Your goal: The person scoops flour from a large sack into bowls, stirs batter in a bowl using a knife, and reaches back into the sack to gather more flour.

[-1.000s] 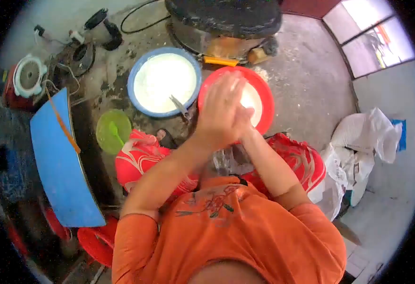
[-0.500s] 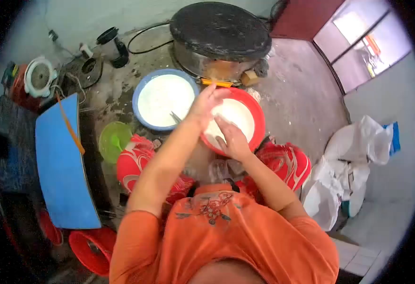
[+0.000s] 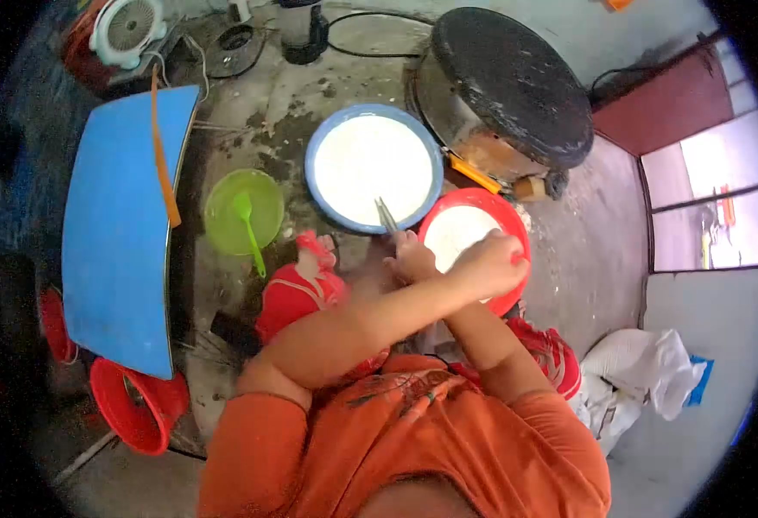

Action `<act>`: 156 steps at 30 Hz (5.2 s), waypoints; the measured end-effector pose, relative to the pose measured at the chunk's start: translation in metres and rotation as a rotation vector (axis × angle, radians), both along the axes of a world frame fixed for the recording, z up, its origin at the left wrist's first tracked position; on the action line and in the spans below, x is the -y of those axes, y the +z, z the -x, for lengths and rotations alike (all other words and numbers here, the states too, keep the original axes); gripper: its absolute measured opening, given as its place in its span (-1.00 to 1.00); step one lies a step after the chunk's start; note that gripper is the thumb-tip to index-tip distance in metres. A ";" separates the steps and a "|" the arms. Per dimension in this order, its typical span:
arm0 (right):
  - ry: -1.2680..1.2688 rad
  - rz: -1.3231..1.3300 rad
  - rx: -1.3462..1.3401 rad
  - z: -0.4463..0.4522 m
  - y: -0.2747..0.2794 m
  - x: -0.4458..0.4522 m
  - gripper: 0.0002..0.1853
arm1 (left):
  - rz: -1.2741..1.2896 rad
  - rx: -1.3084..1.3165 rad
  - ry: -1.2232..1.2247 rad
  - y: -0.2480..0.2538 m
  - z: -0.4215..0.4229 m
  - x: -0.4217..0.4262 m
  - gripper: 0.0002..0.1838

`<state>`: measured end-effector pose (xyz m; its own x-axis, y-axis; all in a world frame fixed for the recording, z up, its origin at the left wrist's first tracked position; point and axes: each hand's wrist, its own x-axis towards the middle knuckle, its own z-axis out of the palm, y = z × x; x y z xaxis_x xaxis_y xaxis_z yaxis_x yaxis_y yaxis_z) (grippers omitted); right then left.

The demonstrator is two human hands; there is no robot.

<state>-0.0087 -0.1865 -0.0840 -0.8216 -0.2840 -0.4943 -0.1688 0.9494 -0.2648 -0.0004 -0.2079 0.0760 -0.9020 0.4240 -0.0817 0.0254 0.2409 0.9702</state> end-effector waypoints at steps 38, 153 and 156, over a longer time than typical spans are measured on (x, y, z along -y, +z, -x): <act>0.414 -0.166 -0.032 0.083 0.069 0.013 -0.48 | -0.228 -0.056 0.175 0.035 -0.004 0.031 -0.71; 0.499 -0.044 -0.150 0.083 0.016 0.030 -0.71 | -0.240 -0.021 0.231 0.032 0.004 0.013 -0.71; 0.263 0.186 -0.030 0.089 0.007 0.038 -0.73 | -0.231 -0.014 0.260 0.032 0.004 0.010 -0.70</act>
